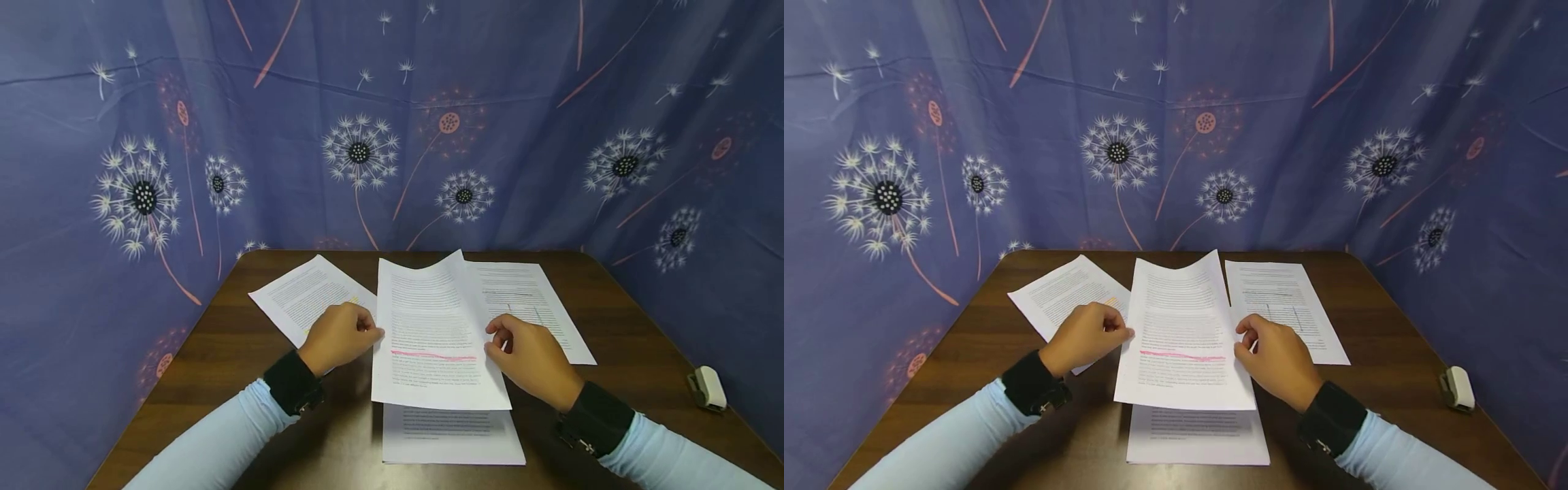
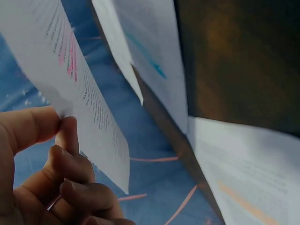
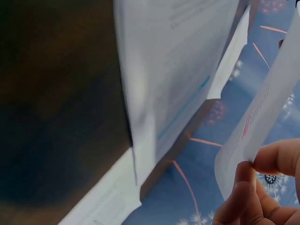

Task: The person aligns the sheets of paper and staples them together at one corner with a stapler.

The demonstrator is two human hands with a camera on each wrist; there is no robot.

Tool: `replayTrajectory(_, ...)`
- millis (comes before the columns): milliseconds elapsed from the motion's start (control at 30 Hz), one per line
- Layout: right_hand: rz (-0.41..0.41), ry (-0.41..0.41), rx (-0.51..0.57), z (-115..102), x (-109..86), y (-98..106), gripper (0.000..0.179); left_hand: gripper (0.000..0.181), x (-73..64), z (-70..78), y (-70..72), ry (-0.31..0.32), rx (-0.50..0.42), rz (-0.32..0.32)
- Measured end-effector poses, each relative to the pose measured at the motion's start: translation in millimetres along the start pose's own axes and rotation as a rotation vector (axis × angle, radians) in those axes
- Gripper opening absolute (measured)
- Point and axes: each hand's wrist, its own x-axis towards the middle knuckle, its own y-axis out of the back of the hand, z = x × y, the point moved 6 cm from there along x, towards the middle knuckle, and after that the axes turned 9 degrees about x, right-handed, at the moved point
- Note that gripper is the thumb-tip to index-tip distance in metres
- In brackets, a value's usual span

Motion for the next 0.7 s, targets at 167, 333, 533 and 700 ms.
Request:
replayTrajectory(167, -0.025, -0.031, -0.024, 6.0, -9.0, -3.2, 0.018, 0.03, -3.7, 1.5, -12.8, -0.024, 0.035, -0.005)
replayTrajectory(333, -0.062, -0.059, -0.04, 12.6, -16.8, -8.1, 0.018, 0.031, -8.3, 2.7, -25.0, -0.044, 0.033, -0.052)
replayTrajectory(533, -0.092, -0.064, -0.057, 18.6, -22.5, -12.5, 0.016, 0.03, -10.7, 2.1, -37.6, -0.046, 0.058, -0.112)
replayTrajectory(700, -0.117, -0.071, -0.061, 20.7, -25.9, -14.9, 0.015, 0.031, -12.3, 1.5, -48.3, -0.033, 0.069, -0.178)
